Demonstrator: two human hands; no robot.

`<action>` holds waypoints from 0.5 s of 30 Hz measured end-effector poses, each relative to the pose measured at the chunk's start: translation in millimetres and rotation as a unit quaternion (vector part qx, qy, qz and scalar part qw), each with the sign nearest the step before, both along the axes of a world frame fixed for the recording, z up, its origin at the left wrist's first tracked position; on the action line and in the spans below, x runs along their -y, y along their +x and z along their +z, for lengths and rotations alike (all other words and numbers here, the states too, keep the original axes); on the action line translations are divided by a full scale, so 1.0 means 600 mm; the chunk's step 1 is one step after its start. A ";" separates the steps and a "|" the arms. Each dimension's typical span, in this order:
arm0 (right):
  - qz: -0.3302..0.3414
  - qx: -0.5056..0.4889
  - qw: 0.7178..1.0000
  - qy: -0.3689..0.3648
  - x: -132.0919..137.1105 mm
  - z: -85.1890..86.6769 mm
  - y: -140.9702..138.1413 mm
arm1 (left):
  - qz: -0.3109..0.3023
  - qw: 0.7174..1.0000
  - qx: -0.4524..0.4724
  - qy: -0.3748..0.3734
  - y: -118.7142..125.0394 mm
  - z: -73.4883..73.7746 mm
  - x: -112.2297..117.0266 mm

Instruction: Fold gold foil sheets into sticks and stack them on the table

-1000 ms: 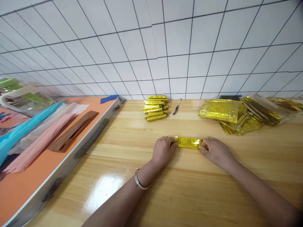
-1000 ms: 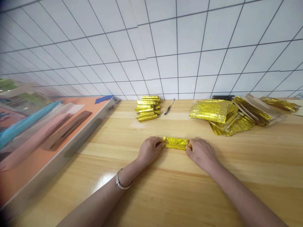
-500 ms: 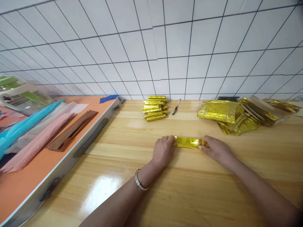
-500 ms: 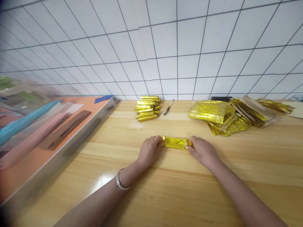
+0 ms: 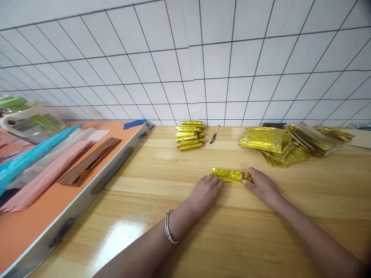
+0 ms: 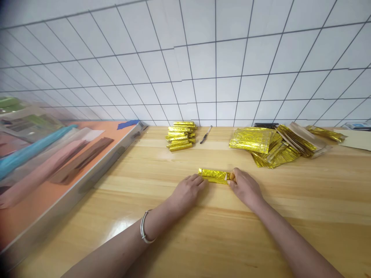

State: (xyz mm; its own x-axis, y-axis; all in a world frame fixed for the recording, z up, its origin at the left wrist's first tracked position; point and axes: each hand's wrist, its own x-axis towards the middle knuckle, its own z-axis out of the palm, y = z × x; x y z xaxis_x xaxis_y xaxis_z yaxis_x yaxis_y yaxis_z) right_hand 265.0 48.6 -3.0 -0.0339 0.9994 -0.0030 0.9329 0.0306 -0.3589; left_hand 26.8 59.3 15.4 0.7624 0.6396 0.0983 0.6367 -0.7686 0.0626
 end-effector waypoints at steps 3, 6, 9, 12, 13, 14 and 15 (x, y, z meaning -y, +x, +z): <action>-0.001 0.011 1.000 0.017 0.005 -0.002 -0.003 | 0.021 1.000 -0.013 0.009 0.011 0.003 0.015; -0.009 0.028 0.999 0.043 0.018 0.003 -0.012 | 0.041 0.999 -0.013 0.020 0.021 0.004 0.023; 0.008 0.060 0.994 0.091 0.036 0.010 -0.034 | 0.042 0.999 -0.004 0.028 0.026 0.003 0.023; 0.125 0.108 0.974 0.153 0.051 0.005 -0.068 | 0.025 1.000 0.003 0.018 0.026 0.000 0.022; 0.156 0.107 0.968 0.164 0.055 0.000 -0.079 | 0.019 1.000 0.005 0.012 0.025 -0.001 0.021; 0.171 0.104 0.965 0.167 0.059 -0.007 -0.088 | 0.013 1.000 0.008 0.008 0.024 -0.003 0.022; 0.176 0.103 0.965 0.167 0.062 -0.014 -0.095 | 0.007 1.000 0.011 0.004 0.022 -0.005 0.022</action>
